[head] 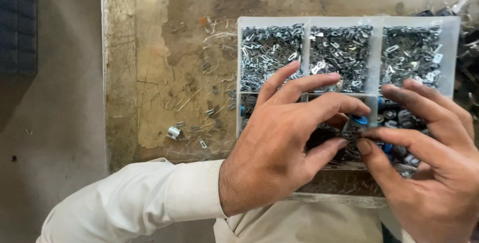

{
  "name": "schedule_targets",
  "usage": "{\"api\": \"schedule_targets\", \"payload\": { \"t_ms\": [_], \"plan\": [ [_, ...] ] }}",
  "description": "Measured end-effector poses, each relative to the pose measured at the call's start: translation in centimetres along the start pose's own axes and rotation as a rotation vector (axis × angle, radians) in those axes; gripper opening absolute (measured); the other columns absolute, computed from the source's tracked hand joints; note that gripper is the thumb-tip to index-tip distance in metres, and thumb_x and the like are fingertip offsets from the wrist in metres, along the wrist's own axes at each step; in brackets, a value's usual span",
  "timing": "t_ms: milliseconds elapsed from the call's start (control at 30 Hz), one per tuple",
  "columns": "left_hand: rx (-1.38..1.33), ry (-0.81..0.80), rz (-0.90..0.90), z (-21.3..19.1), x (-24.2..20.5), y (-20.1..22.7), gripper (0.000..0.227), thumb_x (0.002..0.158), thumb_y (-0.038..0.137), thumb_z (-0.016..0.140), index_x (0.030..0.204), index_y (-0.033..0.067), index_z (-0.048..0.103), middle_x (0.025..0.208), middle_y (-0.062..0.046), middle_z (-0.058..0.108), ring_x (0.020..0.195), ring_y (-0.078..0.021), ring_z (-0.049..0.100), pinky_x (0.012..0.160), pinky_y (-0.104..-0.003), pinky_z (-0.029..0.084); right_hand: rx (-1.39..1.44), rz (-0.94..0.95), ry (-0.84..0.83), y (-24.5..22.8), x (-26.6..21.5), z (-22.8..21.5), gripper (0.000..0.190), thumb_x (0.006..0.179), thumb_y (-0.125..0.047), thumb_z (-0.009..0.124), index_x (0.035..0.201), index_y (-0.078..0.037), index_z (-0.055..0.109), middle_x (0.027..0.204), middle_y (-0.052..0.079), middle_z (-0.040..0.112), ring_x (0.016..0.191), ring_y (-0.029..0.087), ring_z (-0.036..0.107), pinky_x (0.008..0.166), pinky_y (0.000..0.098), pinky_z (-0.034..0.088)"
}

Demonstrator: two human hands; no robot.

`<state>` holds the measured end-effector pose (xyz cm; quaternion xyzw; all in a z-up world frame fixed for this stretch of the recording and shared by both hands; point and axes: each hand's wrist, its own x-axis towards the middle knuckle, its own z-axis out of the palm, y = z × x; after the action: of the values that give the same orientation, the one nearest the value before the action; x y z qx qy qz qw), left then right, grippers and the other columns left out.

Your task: The person repeatedly picks small metal clips from a compartmentalized tray and attaches them to a cylindrical blue-and-white component. The person handles the component and clips by hand, repeatedly adding clips in a one-at-a-time manner. The workspace is a cluttered table with multiple compartments of hardware.

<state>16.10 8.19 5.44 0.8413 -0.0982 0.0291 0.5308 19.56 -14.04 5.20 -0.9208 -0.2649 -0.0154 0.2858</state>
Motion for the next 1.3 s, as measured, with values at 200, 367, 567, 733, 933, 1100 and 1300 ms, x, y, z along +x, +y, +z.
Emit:
{"api": "schedule_targets", "payload": {
  "t_ms": [200, 367, 567, 733, 933, 1100, 1300],
  "plan": [
    [-0.013, 0.021, 0.013, 0.1, -0.1, 0.0, 0.041, 0.091, 0.015, 0.075, 0.129, 0.0165, 0.060, 0.104, -0.001, 0.079, 0.148, -0.0273, 0.047, 0.133, -0.052, 0.016, 0.062, 0.016, -0.038, 0.5, 0.0, 0.1, 0.018, 0.084, -0.009, 0.081, 0.101, -0.008, 0.075, 0.139, 0.014, 0.066, 0.142, 0.029, 0.053, 0.120, 0.0417, 0.043],
    [-0.002, 0.017, 0.018, 0.1, 0.0, 0.0, 0.040, 0.091, 0.017, 0.076, 0.129, 0.0165, 0.061, 0.103, -0.002, 0.079, 0.147, -0.0278, 0.047, 0.132, -0.052, 0.015, 0.048, 0.019, -0.042, 0.0, 0.2, 0.1, 0.017, 0.084, -0.007, 0.081, 0.100, -0.006, 0.075, 0.139, 0.015, 0.065, 0.144, 0.029, 0.055, 0.123, 0.0423, 0.042],
    [0.000, 0.006, 0.023, 0.0, 0.0, 0.0, 0.041, 0.090, 0.019, 0.077, 0.127, 0.0157, 0.061, 0.101, -0.002, 0.078, 0.145, -0.0282, 0.047, 0.131, -0.053, 0.015, 0.257, 0.129, -0.024, -0.6, 0.1, 0.2, 0.018, 0.086, -0.007, 0.076, 0.103, -0.004, 0.071, 0.145, 0.018, 0.056, 0.140, 0.026, 0.056, 0.116, 0.0385, 0.048],
    [0.009, 0.008, 0.008, 0.2, -0.1, -0.1, 0.041, 0.091, 0.018, 0.076, 0.129, 0.0174, 0.061, 0.101, 0.001, 0.079, 0.145, -0.0252, 0.048, 0.133, -0.053, 0.015, 0.329, 0.119, -0.015, -0.5, -0.3, 0.2, 0.017, 0.092, -0.005, 0.074, 0.108, -0.003, 0.070, 0.145, 0.018, 0.055, 0.134, 0.023, 0.059, 0.113, 0.0349, 0.051],
    [0.003, 0.015, 0.017, 0.3, -0.1, -0.3, 0.042, 0.091, 0.017, 0.076, 0.131, 0.0176, 0.061, 0.102, 0.002, 0.078, 0.145, -0.0254, 0.050, 0.133, -0.053, 0.015, 0.266, 0.106, -0.046, 0.1, -0.5, 0.2, 0.015, 0.094, -0.004, 0.076, 0.107, 0.000, 0.073, 0.145, 0.018, 0.056, 0.133, 0.025, 0.061, 0.111, 0.0354, 0.053],
    [0.013, 0.018, 0.035, 0.4, -0.3, -0.2, 0.042, 0.089, 0.017, 0.078, 0.128, 0.0187, 0.064, 0.117, 0.001, 0.076, 0.142, -0.0269, 0.052, 0.133, -0.054, 0.017, 0.365, 0.131, -0.010, 0.0, -0.5, 0.6, 0.015, 0.092, -0.005, 0.076, 0.106, -0.003, 0.070, 0.146, 0.017, 0.054, 0.131, 0.024, 0.062, 0.110, 0.0349, 0.055],
    [-0.002, 0.026, 0.032, 0.5, -0.3, -0.3, 0.041, 0.088, 0.016, 0.079, 0.127, 0.0192, 0.065, 0.117, 0.001, 0.075, 0.141, -0.0275, 0.053, 0.133, -0.055, 0.016, 0.164, 0.031, -0.055, 0.7, -0.4, 0.0, 0.015, 0.093, -0.006, 0.080, 0.105, -0.001, 0.073, 0.139, 0.021, 0.062, 0.129, 0.027, 0.064, 0.108, 0.0355, 0.053]
  ]
}}
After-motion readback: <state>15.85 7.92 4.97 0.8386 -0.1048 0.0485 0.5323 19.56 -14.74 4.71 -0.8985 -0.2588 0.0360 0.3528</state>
